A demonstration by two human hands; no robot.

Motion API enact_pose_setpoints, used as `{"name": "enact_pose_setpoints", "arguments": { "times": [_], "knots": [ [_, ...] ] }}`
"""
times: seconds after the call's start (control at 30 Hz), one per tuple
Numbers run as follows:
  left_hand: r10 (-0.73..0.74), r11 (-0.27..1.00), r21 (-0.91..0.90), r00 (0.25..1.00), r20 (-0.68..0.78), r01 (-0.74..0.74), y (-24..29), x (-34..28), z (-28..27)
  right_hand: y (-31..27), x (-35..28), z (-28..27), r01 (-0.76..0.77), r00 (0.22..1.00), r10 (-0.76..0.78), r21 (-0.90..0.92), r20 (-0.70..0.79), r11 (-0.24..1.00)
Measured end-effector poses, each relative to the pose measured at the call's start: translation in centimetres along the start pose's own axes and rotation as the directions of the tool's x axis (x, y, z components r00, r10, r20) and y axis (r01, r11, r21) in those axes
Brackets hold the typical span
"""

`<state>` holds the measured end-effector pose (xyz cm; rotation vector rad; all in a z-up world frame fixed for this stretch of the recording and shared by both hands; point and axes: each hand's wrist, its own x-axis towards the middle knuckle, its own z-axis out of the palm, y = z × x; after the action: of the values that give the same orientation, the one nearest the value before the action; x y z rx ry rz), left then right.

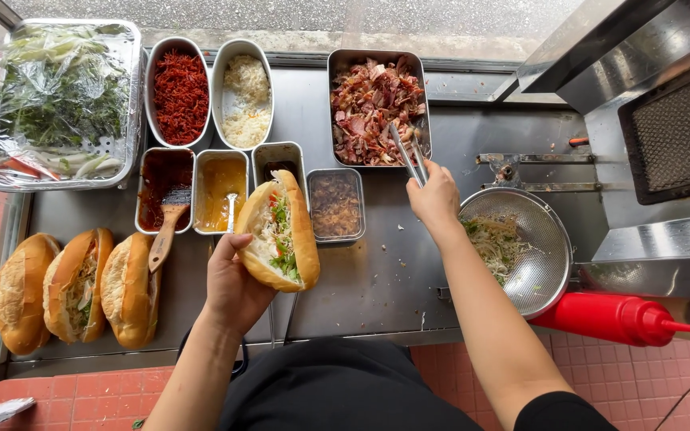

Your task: Preparing and toasting a Banh Mi sandwich at a stall.

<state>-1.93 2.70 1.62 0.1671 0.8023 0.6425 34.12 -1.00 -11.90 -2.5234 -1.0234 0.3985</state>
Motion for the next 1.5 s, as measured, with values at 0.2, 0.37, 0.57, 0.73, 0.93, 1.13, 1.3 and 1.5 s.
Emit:
{"name": "enact_pose_setpoints", "arguments": {
  "times": [0.2,0.37,0.57,0.73,0.93,1.13,1.3,1.5],
  "knots": [
    [0.006,1.000,-0.006,1.000,0.018,-0.006,-0.1,0.1,0.0,-1.4,-1.4,-3.0,0.067,0.994,-0.055,0.114,-0.098,0.991],
    [-0.042,0.999,0.005,0.998,0.038,0.042,-0.4,0.8,-0.3,1.1,-1.2,-2.7,0.081,0.993,-0.065,0.158,-0.101,0.984],
    [0.004,0.997,0.080,0.998,0.062,-0.009,-0.8,1.7,0.7,-2.2,-4.7,-7.7,-0.028,0.999,0.004,0.524,0.048,0.851],
    [0.186,0.974,0.127,0.982,0.036,-0.189,-0.5,2.3,2.1,-7.9,-11.1,-13.5,0.024,0.970,-0.184,0.695,0.157,0.719],
    [0.316,0.949,0.011,0.949,0.013,-0.317,-1.4,3.0,2.4,-13.5,-18.2,-14.4,0.224,0.909,-0.368,0.514,0.197,0.828],
    [0.576,0.812,0.005,0.802,0.160,-0.584,-2.9,3.1,0.5,-16.2,-19.9,-12.3,0.600,0.775,-0.631,0.349,-0.031,0.720],
    [0.433,0.900,-0.109,0.895,0.104,-0.423,-1.9,1.6,0.3,-17.5,-20.2,-13.4,0.438,0.865,-0.487,0.290,0.121,0.851],
    [0.481,0.874,-0.143,0.868,0.119,-0.465,-1.8,1.3,-0.4,-15.9,-20.3,-14.3,0.585,0.769,-0.634,0.310,0.084,0.750]
  ]
}}
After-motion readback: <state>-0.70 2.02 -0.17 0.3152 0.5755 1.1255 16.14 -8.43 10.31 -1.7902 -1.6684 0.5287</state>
